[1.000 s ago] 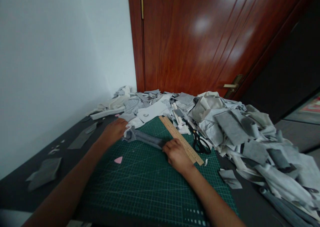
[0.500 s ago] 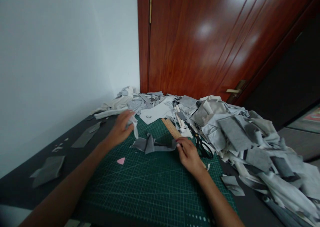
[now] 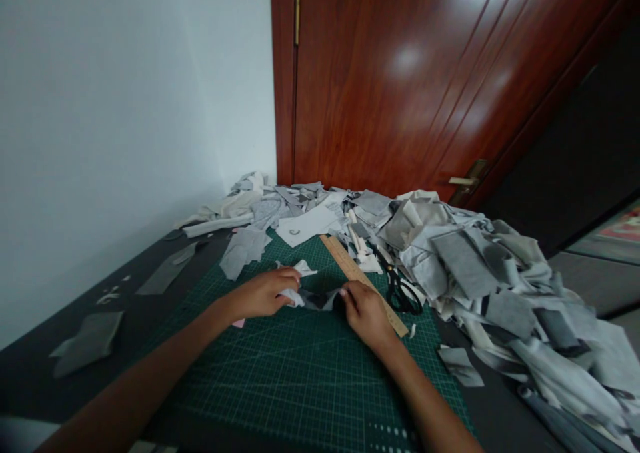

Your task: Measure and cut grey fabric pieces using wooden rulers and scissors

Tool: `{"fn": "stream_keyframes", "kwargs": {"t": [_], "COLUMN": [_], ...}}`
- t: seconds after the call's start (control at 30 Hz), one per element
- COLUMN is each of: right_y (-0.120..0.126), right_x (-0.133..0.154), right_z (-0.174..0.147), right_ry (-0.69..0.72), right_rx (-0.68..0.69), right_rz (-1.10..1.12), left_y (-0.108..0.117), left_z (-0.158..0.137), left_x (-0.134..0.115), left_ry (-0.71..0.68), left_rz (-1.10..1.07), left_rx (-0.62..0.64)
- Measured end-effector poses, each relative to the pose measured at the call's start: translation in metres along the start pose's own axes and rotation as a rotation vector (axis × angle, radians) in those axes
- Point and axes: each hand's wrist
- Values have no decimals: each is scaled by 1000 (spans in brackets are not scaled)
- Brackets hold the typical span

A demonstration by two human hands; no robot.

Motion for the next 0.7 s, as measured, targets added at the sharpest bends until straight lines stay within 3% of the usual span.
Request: {"fn": "stream_keyframes", "kwargs": {"t": [0.13,0.27,0.33,0.47,0.63,0.7], "right_y": [4,13,18,26,28,27], "right_x": [-15,-31,-35,-24,17,28], "right_z": [3,7,9,8,2,0], "right_ry": [-191,-263,-144,276,424,441], "right_rx": [-192,-300,-208,111,367,375], "right_rz": [2,-24,-47,-104,-19,-39], "left_y": [26,57,71,81,67,55], "left_z": [-3,-17,-27,-40,-32,-22], "left_x": [2,12,21,37,35,26], "left_ry": [101,206,261,431,393,320], "left_rz": [198,497,614,700,673,653], "left_rx": [-210,-357,-493,-677,-704,-680]}}
Point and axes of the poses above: each hand's wrist, its own z-axis towards the middle knuckle, its own y-axis out of the back of the hand, x = y × z, and after that the axes turned 14 degrees about -z, right-handed
